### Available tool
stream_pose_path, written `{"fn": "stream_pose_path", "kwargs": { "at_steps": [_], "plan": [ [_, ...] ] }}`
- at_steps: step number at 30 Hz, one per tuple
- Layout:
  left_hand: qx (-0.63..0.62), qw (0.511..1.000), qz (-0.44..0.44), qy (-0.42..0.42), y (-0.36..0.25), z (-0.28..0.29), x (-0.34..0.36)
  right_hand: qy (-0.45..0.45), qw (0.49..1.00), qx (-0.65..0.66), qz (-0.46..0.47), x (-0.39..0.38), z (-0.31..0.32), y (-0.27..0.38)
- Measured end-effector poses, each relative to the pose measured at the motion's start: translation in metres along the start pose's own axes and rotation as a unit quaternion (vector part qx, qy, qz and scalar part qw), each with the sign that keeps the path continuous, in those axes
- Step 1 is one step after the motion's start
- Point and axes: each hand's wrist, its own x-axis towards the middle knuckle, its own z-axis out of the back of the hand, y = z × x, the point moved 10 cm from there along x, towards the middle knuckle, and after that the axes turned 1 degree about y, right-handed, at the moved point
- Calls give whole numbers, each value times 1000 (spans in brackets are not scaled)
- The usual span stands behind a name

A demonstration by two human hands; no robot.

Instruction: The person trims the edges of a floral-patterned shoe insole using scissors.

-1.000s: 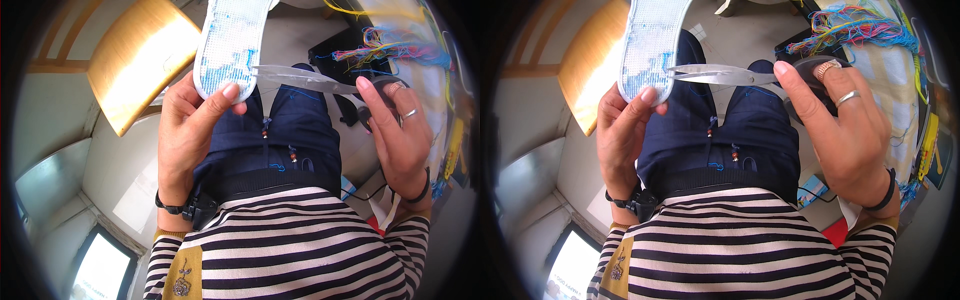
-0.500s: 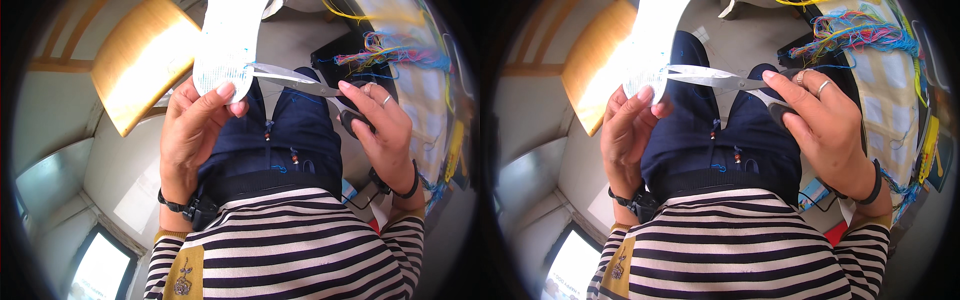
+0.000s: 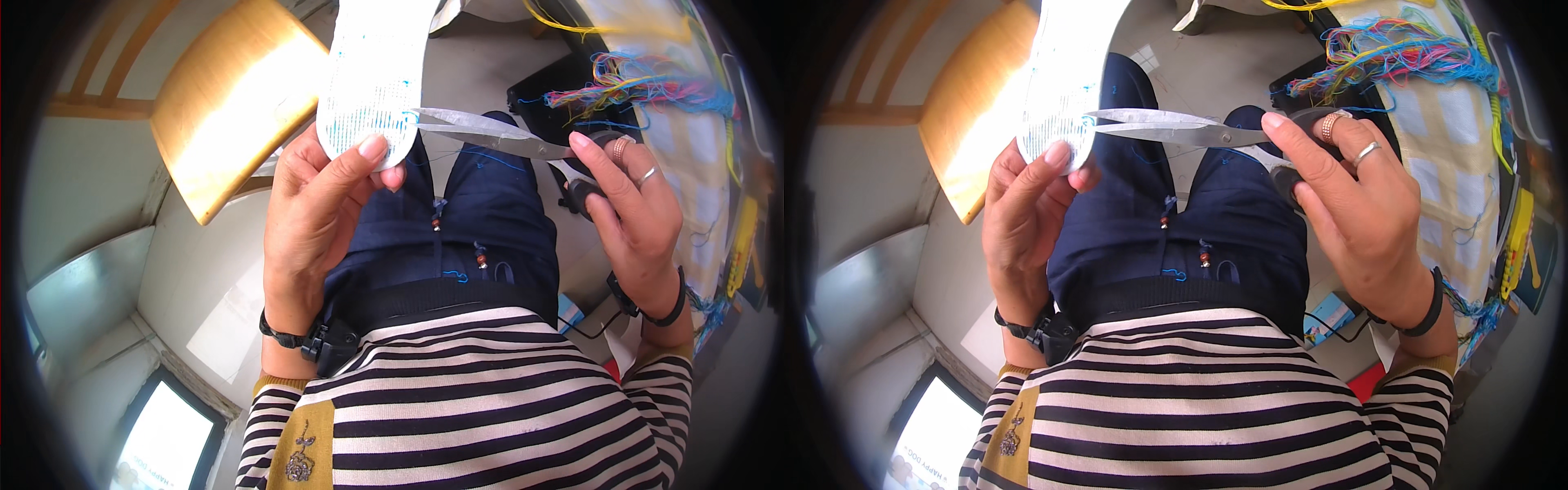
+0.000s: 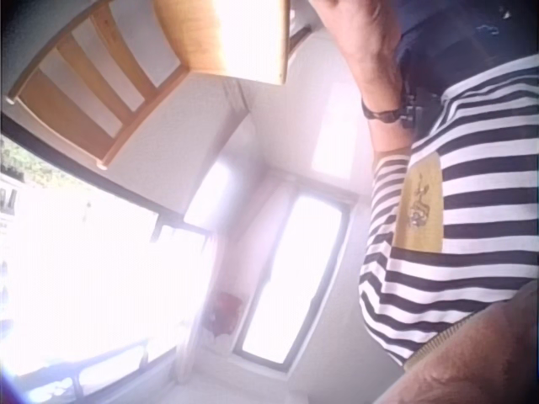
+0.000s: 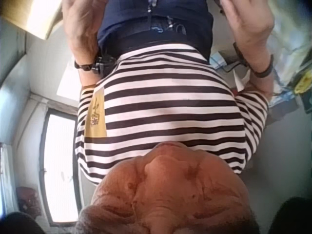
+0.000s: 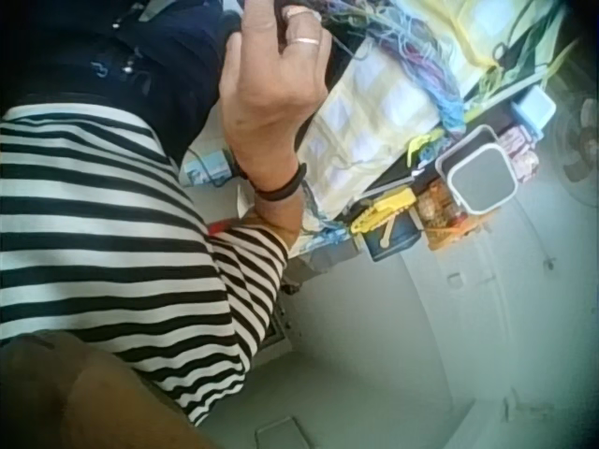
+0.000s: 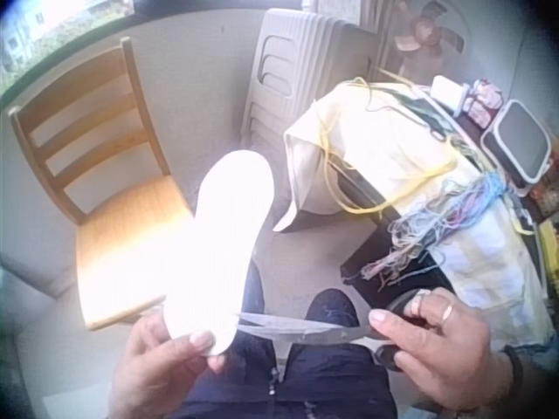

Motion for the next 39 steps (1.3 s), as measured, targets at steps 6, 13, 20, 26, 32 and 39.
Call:
{"fn": "stream_pose_path", "kwargs": {
  "at_steps": [6,13,20,26,32,39],
  "plan": [
    [8,1000,3,-8,0,-3,-1,-3,1000,-15,13,0,2,4],
    [5,1000,2,-11,-2,-3,-4,16,993,105,-47,2,-14,-13],
    [-32,999,6,2,2,-3,-3,79,695,667,-256,-9,-78,-24],
    [29,999,-23,-22,-7,1,-3,-55,996,61,-25,1,-4,-11],
    [46,998,-32,-17,-5,0,-2,-38,996,-69,52,0,11,13],
    [94,994,-48,-23,-8,-2,-3,-15,992,-100,71,4,14,18]
  ]
}}
